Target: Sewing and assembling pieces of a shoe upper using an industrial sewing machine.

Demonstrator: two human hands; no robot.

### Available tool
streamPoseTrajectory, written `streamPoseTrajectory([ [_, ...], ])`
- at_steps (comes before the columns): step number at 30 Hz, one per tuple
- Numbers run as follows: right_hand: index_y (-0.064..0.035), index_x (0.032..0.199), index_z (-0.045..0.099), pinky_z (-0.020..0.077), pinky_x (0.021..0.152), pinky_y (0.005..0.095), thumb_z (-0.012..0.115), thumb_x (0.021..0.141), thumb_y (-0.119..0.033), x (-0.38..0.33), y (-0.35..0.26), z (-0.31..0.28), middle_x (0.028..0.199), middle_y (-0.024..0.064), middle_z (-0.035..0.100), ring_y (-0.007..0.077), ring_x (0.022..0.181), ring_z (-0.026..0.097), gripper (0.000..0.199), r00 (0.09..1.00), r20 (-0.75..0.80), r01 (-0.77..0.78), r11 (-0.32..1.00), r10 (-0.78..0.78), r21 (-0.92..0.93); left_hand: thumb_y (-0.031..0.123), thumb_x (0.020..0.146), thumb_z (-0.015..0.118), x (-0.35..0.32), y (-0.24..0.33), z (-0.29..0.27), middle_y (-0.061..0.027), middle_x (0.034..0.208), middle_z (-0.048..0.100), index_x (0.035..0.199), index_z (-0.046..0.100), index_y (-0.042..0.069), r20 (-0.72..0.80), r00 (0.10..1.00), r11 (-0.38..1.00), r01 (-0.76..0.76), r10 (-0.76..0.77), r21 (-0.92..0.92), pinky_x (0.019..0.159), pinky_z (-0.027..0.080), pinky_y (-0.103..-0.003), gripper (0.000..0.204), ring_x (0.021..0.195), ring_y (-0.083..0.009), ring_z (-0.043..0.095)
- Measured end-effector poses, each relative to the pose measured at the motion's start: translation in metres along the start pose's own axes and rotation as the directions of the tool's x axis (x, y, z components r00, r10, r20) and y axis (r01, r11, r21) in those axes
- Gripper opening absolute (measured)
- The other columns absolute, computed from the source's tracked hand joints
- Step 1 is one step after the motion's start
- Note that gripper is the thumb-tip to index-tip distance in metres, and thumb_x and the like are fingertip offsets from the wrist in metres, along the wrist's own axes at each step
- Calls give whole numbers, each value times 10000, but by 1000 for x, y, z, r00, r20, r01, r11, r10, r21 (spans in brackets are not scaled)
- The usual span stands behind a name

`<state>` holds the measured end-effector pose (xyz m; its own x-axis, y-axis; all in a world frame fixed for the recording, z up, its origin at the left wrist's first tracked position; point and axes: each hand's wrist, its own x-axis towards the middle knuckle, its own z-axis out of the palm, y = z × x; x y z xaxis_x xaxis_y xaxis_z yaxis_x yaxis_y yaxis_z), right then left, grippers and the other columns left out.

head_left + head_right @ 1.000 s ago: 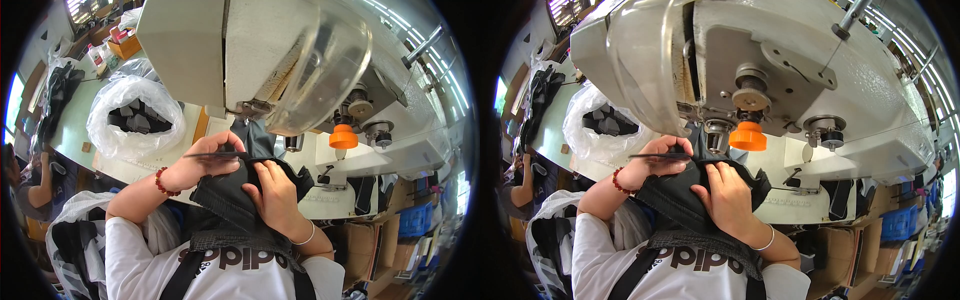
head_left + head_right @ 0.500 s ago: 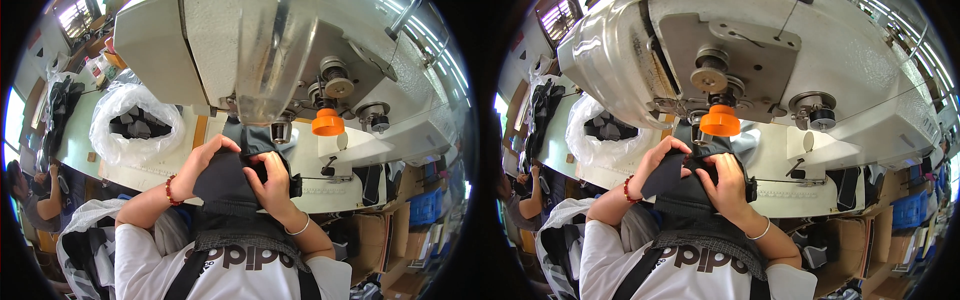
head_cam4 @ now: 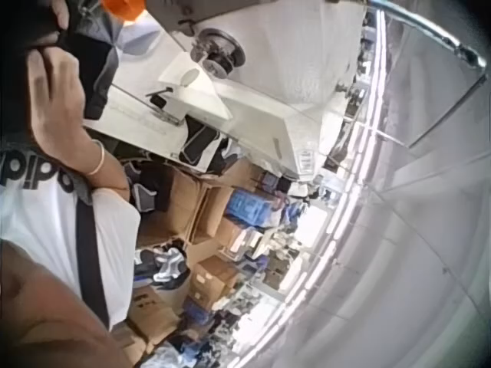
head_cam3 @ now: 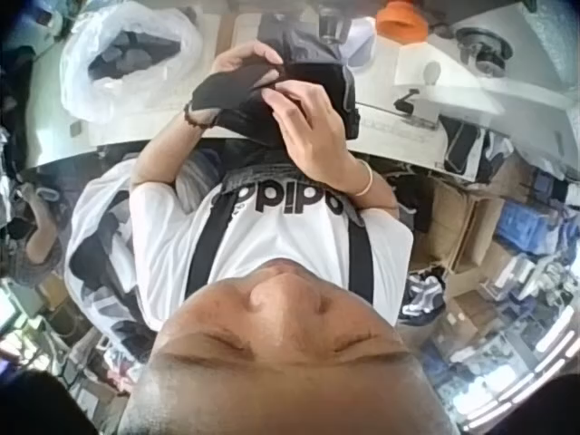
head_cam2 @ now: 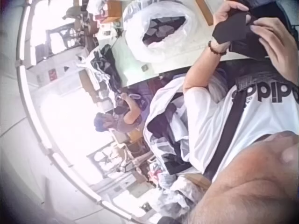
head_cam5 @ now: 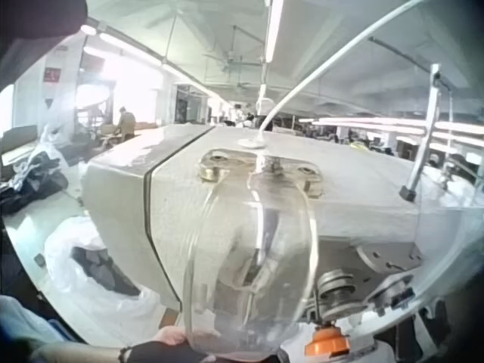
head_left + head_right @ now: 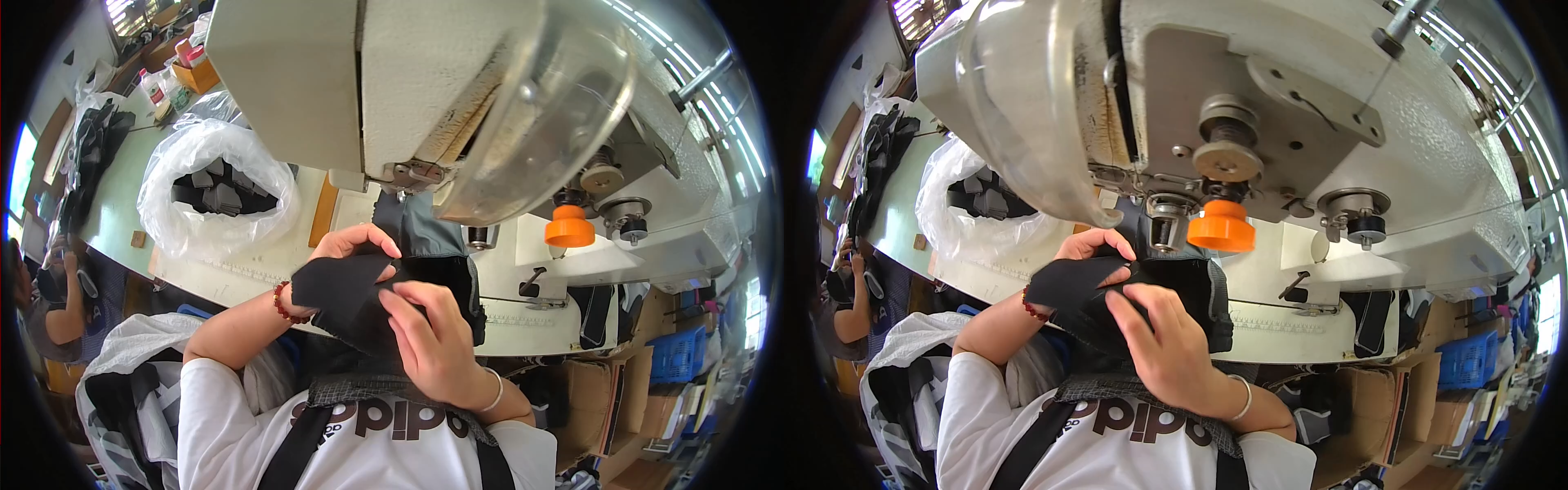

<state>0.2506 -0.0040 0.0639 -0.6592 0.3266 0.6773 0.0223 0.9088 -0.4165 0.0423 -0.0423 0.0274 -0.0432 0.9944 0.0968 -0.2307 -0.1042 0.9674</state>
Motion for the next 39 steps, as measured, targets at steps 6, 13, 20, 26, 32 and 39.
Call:
streamPoseTrajectory([
  [6,-84,1306,597,485,821,442,838,756,-155,32,0,-53,1200,175,539,356,1044,583,605,940,230,-105,856,251,-506,28,924,722,-3,13,-14,27,951,686,1186,695,24,25,989,989,144,-143,-17,790,486,-179,263,848,-8,608],
  [13,-103,1071,669,462,604,363,806,761,-53,34,65,-22,1058,70,563,221,747,596,342,969,212,191,934,-130,-302,29,859,787,8,40,-15,21,1014,669,1157,700,70,68,996,967,41,-60,251,827,515,-234,313,937,-79,612],
  [20,-45,906,706,457,568,342,787,748,14,36,76,-6,934,69,580,215,730,599,187,953,57,302,936,-296,-183,126,884,801,7,26,-22,-18,973,718,1103,706,28,151,982,994,111,-111,12,789,528,-218,258,876,-55,649],
  [26,-47,918,723,544,691,334,794,741,-7,31,79,-3,1029,74,657,249,859,683,195,960,2,275,936,-281,-218,94,920,756,2,41,-11,-52,1034,744,1172,733,-14,6,947,933,314,-320,177,828,544,-221,275,943,-79,688],
  [32,-48,970,729,543,879,368,773,739,-7,29,79,-6,1224,59,704,263,1072,704,239,960,35,277,923,-278,-266,41,916,751,1,29,-13,-4,994,731,1125,759,0,66,990,987,117,-125,109,746,516,-201,213,869,-57,661],
  [39,-101,1404,604,429,1062,437,686,667,46,21,73,-18,1430,6,628,219,1219,639,756,977,212,82,902,10,-425,13,938,721,-1,37,-19,6,967,720,1022,759,32,97,995,981,15,-35,195,809,494,-217,94,892,-38,620],
])
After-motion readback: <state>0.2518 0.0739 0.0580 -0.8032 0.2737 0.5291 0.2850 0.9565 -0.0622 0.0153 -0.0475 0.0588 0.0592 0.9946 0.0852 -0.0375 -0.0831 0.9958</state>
